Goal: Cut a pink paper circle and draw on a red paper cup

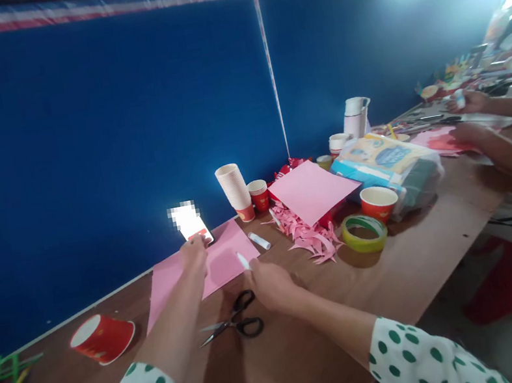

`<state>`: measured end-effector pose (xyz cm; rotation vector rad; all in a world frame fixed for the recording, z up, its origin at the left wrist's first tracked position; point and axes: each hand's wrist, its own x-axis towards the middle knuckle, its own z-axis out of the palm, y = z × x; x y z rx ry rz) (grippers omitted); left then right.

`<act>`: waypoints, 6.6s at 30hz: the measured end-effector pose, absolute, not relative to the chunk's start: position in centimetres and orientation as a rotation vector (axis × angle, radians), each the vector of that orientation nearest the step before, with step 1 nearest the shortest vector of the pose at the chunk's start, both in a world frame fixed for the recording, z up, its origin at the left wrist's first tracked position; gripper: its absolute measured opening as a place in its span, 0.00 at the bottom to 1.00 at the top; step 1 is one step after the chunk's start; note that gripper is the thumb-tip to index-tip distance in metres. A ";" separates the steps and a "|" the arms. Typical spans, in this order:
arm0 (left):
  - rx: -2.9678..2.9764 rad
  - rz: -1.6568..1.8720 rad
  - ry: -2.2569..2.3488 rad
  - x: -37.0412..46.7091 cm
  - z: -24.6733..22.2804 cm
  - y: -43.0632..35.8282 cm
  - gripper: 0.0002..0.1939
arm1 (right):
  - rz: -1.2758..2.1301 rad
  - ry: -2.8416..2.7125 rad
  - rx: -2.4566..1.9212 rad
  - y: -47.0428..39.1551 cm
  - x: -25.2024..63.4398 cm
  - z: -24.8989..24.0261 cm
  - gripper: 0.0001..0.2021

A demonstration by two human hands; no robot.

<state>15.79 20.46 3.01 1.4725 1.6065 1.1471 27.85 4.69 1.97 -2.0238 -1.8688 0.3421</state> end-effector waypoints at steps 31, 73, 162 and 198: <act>2.638 0.670 1.080 13.0 0.0 8.1 0.10 | 0.252 -2.107 -1.929 4.5 33.6 1.5 0.11; 2.638 0.600 1.168 13.1 -0.5 6.1 0.17 | 0.638 -1.236 -1.351 6.6 31.6 -0.7 0.14; 2.622 0.742 1.117 12.6 -1.1 5.7 0.13 | 0.577 -1.831 -1.590 8.3 30.9 -0.1 0.13; 2.623 0.502 1.264 12.9 -0.8 5.8 0.23 | 0.329 -1.875 -1.548 8.7 30.7 -2.4 0.09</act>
